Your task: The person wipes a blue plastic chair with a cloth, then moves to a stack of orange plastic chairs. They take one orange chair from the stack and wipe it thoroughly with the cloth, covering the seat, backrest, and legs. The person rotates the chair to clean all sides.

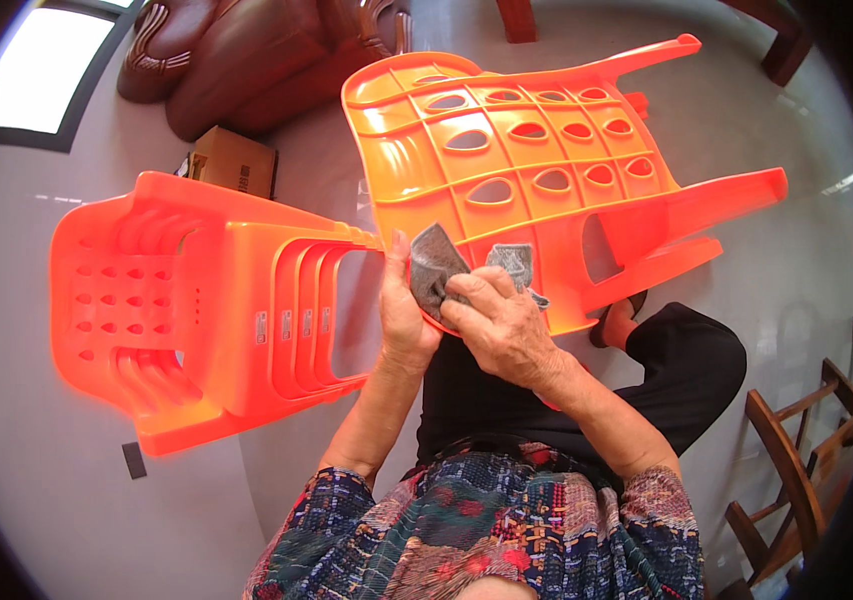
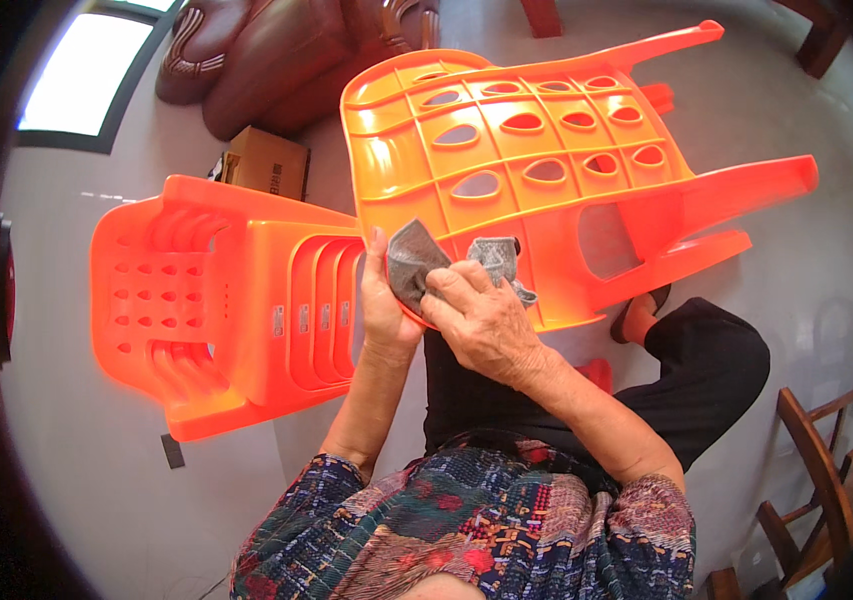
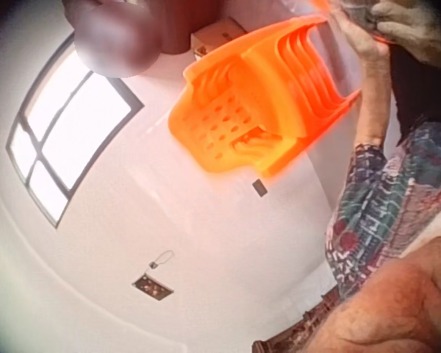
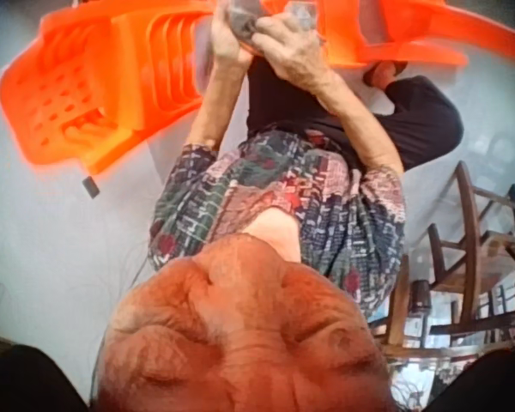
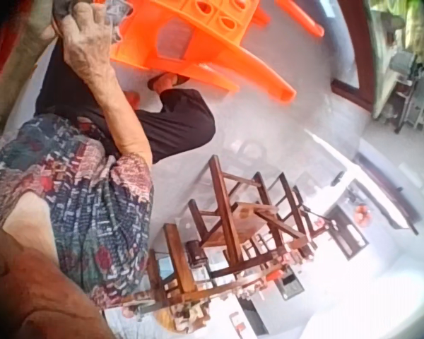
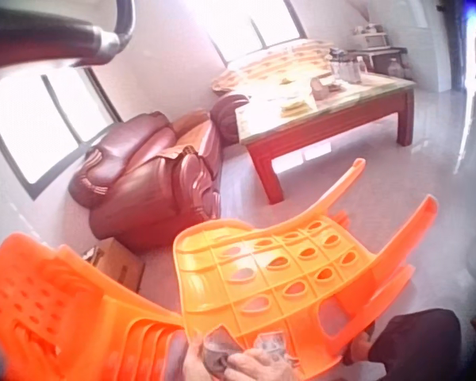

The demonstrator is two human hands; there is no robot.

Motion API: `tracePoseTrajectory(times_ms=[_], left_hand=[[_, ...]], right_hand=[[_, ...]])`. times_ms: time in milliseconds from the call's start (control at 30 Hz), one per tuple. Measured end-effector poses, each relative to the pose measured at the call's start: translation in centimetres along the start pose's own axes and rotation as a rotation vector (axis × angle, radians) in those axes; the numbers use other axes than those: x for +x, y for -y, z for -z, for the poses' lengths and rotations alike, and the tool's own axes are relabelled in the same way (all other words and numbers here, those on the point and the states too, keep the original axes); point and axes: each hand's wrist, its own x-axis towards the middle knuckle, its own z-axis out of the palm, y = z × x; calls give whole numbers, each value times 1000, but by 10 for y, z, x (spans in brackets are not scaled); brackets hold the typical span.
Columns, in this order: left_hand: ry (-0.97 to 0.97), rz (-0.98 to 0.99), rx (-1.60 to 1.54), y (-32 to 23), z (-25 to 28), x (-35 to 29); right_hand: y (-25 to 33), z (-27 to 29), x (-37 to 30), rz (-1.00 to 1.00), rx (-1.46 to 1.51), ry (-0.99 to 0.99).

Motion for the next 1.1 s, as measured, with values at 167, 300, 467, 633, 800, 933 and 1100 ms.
tracePoseTrajectory(times_ms=[167, 300, 467, 633, 800, 933, 1100], left_hand=[[-141, -195, 91, 13, -38, -4], [-173, -193, 87, 10, -47, -1], [-362, -80, 176, 9, -11, -6], [-277, -111, 147, 8, -28, -16], [-217, -158, 135, 9, -36, -13], [-19, -136, 82, -24, -14, -6], [-37, 23, 32, -60, -8, 56]], right_hand=[[-17, -15, 48, -25, -121, -97], [-28, -18, 69, -150, -106, -92], [8, 3, 11, -95, 24, 72], [11, 6, 14, -43, -74, 52], [-50, -3, 80, -67, -289, -34], [-99, 11, 80, -167, -515, -69], [-170, 56, 29, -381, -780, -125]])
